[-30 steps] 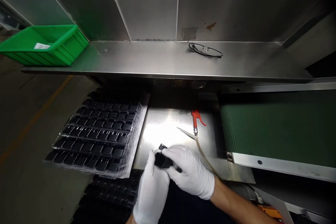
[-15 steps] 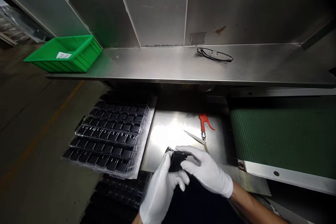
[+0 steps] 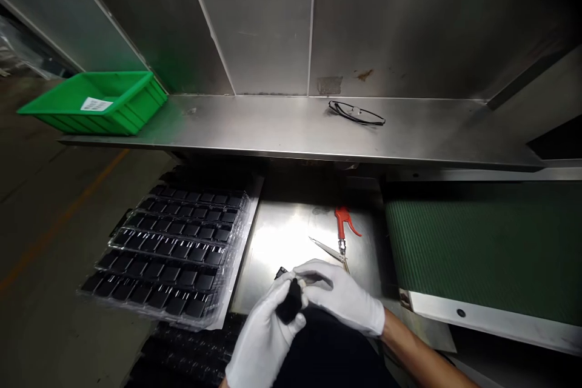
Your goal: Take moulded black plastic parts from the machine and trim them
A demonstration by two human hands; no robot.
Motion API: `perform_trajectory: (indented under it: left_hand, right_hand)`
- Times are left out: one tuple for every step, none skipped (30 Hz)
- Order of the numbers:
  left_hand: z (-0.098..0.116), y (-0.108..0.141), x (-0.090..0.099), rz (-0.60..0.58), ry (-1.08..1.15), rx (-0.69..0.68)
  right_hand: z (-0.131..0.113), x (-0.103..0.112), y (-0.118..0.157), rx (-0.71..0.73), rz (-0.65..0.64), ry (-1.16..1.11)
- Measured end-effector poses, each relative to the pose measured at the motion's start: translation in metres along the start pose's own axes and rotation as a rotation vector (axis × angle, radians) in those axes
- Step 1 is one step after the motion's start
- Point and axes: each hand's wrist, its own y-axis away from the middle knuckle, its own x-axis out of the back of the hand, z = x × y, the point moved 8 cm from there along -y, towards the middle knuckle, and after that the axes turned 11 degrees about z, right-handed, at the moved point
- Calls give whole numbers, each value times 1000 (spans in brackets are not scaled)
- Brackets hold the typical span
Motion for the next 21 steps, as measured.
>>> perform_trajectory:
  left_hand:
    - [2, 1, -2, -7, 20, 4]
    - [4, 3, -4, -9, 48, 21]
    - [6, 5, -6, -8, 81, 39]
    - [9, 7, -7, 0, 107, 42]
    - [12, 9, -8, 6, 123, 30]
    - [16, 11, -10, 4, 129, 8]
    - [19, 13, -11, -3, 126, -12]
    - [22, 16, -12, -11, 112, -28]
    - [23, 18, -13, -19, 90, -43]
    - [24, 19, -13, -24, 62, -55]
    - [24, 20, -12, -23, 36, -66]
    - [23, 20, -11, -15, 18, -74]
    - [22, 19, -9, -3, 14, -74]
    - [20, 18, -7, 9, 24, -64]
    - [17, 17, -5, 22, 41, -45]
    - [14, 16, -4, 33, 61, -20]
    - [11, 16, -3, 44, 80, 4]
    - [9, 16, -3, 55, 93, 21]
    - [8, 16, -2, 68, 101, 29]
    - [7, 16, -3, 78, 104, 31]
    - [7, 16, -3, 86, 106, 28]
  right_hand:
    - [-7, 5, 1, 56, 49, 49]
    - [-18, 10, 3, 153, 105, 130]
    - [-31, 13, 8, 271, 149, 224]
    - [-43, 12, 14, 386, 166, 304]
    - [-53, 9, 21, 488, 149, 367]
    - [-61, 4, 28, 568, 109, 420]
    - [-65, -3, 33, 623, 59, 475]
    - [-66, -9, 37, 662, 7, 544]
    - [-65, -15, 40, 688, -36, 627]
    - [-62, -20, 40, 707, -60, 714]
    - [-59, -23, 40, 724, -69, 794]
    - [-55, -26, 39, 742, -67, 860]
    - [-52, -27, 38, 760, -57, 904]
    - [-49, -28, 37, 774, -46, 930]
    - [-47, -28, 36, 782, -39, 937]
    - [-45, -28, 35, 778, -41, 924]
    - [-44, -28, 35, 765, -50, 892]
    - [-44, -27, 34, 745, -55, 855]
    - [-44, -27, 35, 728, -60, 825]
    - [-44, -27, 36, 716, -65, 813]
    - [-44, -27, 37, 711, -74, 822]
